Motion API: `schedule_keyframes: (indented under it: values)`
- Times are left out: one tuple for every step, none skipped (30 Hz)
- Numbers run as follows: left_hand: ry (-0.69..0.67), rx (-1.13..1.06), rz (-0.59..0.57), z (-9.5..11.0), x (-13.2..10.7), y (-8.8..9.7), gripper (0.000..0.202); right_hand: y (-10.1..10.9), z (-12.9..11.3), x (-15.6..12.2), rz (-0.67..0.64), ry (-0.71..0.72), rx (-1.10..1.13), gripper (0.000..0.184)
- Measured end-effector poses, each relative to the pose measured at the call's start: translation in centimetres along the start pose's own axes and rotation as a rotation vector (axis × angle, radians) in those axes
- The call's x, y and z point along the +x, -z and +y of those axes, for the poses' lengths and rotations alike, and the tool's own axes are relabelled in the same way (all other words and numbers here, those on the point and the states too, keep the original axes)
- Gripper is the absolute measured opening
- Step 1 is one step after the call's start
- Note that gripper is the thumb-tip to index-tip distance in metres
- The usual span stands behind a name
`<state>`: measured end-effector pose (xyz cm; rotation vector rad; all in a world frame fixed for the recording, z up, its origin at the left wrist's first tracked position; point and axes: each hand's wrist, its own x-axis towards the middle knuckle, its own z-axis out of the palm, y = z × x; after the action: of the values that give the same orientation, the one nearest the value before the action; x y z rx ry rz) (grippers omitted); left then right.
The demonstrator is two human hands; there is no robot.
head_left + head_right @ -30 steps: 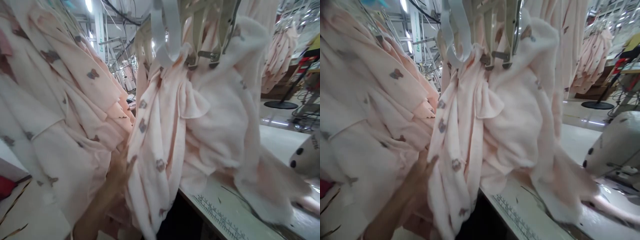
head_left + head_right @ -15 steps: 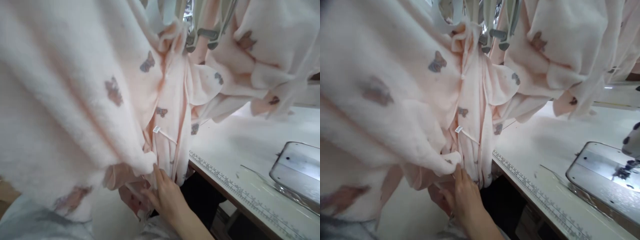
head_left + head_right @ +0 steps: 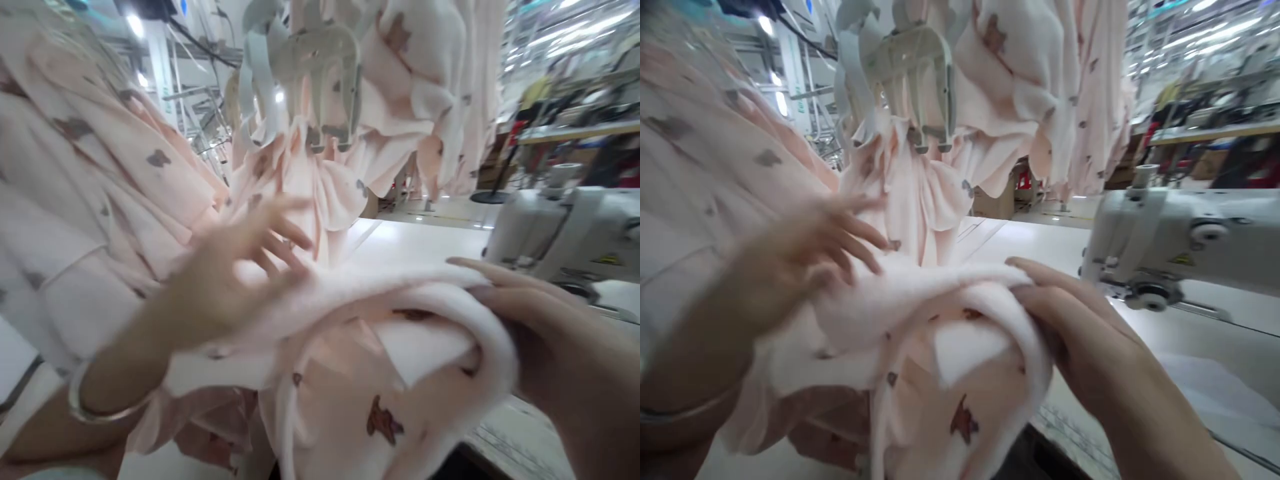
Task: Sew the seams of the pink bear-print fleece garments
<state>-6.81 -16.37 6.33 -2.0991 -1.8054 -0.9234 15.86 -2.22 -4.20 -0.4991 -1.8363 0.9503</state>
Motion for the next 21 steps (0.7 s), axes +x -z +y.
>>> schedule_keyframes:
  values:
    - [-0.092, 0.051, -0.163, 0.6, 0.3, -2.5, 0.058, 0.7, 0.1, 0.8, 0.002, -0.002, -0.084, 0.028]
    - [-0.209, 0.123, -0.24, 1.1, 0.8, -4.9, 0.06, 1.1, 0.1, 1.2, 0.029, -0.002, -0.184, 0.026]
    - [-0.237, 0.176, -0.252, 1.5, 1.5, -6.8, 0.05, 1.2, 0.0, 1.2, 0.09, 0.019, -0.311, 0.025]
    - [-0.249, 0.213, -0.247, 1.7, 2.6, -8.2, 0.039, 1.0, -0.3, 0.8, 0.186, 0.063, -0.456, 0.023]
    - [-0.237, 0.238, -0.217, 1.9, 3.8, -9.0, 0.029, 0.4, -0.6, -0.1, 0.299, 0.114, -0.577, 0.02]
    - [-0.205, 0.242, -0.182, 2.0, 5.2, -9.4, 0.02, -0.5, -0.9, -1.4, 0.385, 0.164, -0.64, 0.017]
    - [-0.176, 0.225, -0.154, 2.1, 6.5, -9.4, 0.015, -1.8, -1.1, -2.9, 0.427, 0.211, -0.68, 0.017]
    - [-0.15, 0.189, -0.132, 2.2, 7.8, -9.1, 0.013, -3.2, -1.0, -4.6, 0.393, 0.204, -0.62, 0.016]
    - [-0.132, 0.14, -0.116, 2.5, 8.8, -8.8, 0.014, -4.8, -0.7, -6.2, 0.266, 0.21, -0.53, 0.017]
    - [-0.127, 0.081, -0.11, 2.7, 9.7, -8.4, 0.016, -6.5, -0.1, -7.7, 0.15, 0.206, -0.508, 0.019]
    - [-0.131, 0.025, -0.108, 3.0, 10.3, -8.1, 0.02, -8.0, 0.7, -9.0, 0.107, 0.179, -0.538, 0.023]
    - [-0.139, -0.02, -0.1, 3.3, 10.8, -8.0, 0.023, -9.2, 1.6, -10.2, 0.104, 0.154, -0.569, 0.028]
    - [-0.151, -0.053, -0.09, 3.5, 11.1, -7.9, 0.024, -10.2, 2.5, -11.2, 0.067, 0.109, -0.555, 0.027]
    - [-0.16, -0.077, -0.074, 3.7, 11.2, -7.8, 0.024, -10.8, 3.2, -12.1, 0.029, 0.065, -0.517, 0.025]
    - [-0.165, -0.095, -0.055, 3.8, 11.3, -7.7, 0.024, -11.0, 3.7, -13.0, 0.001, 0.026, -0.46, 0.021]
    - [-0.161, -0.107, -0.032, 3.7, 11.2, -7.7, 0.023, -11.0, 4.0, -13.8, -0.005, -0.004, -0.412, 0.018]
    - [-0.15, -0.111, -0.009, 3.7, 11.1, -7.5, 0.022, -10.8, 4.0, -14.5, 0.03, -0.015, -0.398, 0.015]
    - [-0.134, -0.105, 0.01, 3.6, 10.9, -7.3, 0.022, -10.6, 3.9, -15.2, 0.107, -0.011, -0.427, 0.014]
    - [-0.116, -0.091, 0.031, 3.6, 10.6, -7.1, 0.022, -10.3, 3.8, -15.8, 0.198, -0.006, -0.486, 0.014]
    - [-0.099, -0.072, 0.054, 3.6, 10.3, -6.8, 0.023, -10.1, 3.6, -16.1, 0.283, -0.005, -0.553, 0.013]
    - [-0.081, -0.048, 0.082, 3.6, 10.0, -6.5, 0.023, -10.0, 3.6, -16.2, 0.331, -0.003, -0.605, 0.012]
